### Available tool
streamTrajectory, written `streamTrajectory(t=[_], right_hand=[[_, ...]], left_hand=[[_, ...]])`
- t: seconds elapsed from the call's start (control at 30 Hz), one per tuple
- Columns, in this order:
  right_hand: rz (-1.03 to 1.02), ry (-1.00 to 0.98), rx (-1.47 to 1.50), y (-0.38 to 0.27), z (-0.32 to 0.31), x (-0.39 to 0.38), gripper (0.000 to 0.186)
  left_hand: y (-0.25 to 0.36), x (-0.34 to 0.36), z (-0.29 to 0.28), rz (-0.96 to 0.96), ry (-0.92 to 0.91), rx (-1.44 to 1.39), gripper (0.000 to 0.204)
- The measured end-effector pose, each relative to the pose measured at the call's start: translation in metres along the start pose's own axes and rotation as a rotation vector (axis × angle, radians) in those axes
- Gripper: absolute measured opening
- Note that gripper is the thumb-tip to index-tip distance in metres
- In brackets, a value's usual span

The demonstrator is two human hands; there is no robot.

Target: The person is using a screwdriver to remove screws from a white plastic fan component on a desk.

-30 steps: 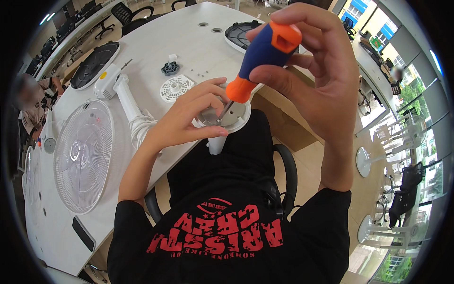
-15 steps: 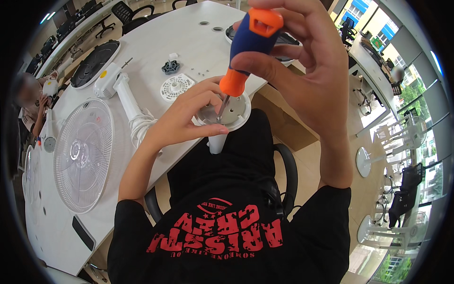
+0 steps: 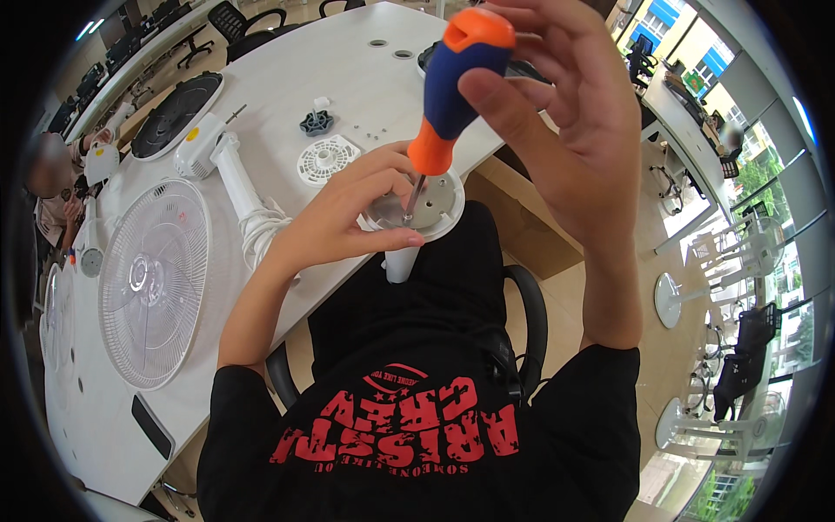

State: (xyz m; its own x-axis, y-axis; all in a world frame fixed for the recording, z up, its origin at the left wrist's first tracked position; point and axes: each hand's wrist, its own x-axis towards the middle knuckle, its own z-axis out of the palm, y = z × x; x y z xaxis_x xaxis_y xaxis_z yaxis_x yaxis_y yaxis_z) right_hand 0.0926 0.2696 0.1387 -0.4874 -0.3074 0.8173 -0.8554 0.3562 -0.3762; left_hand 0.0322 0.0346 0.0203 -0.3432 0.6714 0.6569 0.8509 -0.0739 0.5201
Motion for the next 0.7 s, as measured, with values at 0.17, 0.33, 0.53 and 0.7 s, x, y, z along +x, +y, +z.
streamTrajectory(t=[0.17, 0.33, 0.53, 0.7], right_hand=[[-0.039, 0.005, 0.056, 0.016, -0.004, -0.002, 0.042], [0.011, -0.009, 0.078, -0.003, 0.006, 0.003, 0.048], [0.096, 0.018, 0.171, -0.014, 0.012, 0.001, 0.045], [0.062, 0.000, 0.158, -0.021, 0.013, 0.006, 0.045]], left_hand=[[-0.004, 0.006, 0.002, 0.007, -0.007, 0.017, 0.036], [0.006, 0.013, 0.001, -0.063, -0.048, -0.024, 0.035], [0.015, 0.009, 0.000, -0.068, -0.064, 0.020, 0.035], [0.020, 0.006, 0.000, -0.130, -0.069, -0.027, 0.034]])
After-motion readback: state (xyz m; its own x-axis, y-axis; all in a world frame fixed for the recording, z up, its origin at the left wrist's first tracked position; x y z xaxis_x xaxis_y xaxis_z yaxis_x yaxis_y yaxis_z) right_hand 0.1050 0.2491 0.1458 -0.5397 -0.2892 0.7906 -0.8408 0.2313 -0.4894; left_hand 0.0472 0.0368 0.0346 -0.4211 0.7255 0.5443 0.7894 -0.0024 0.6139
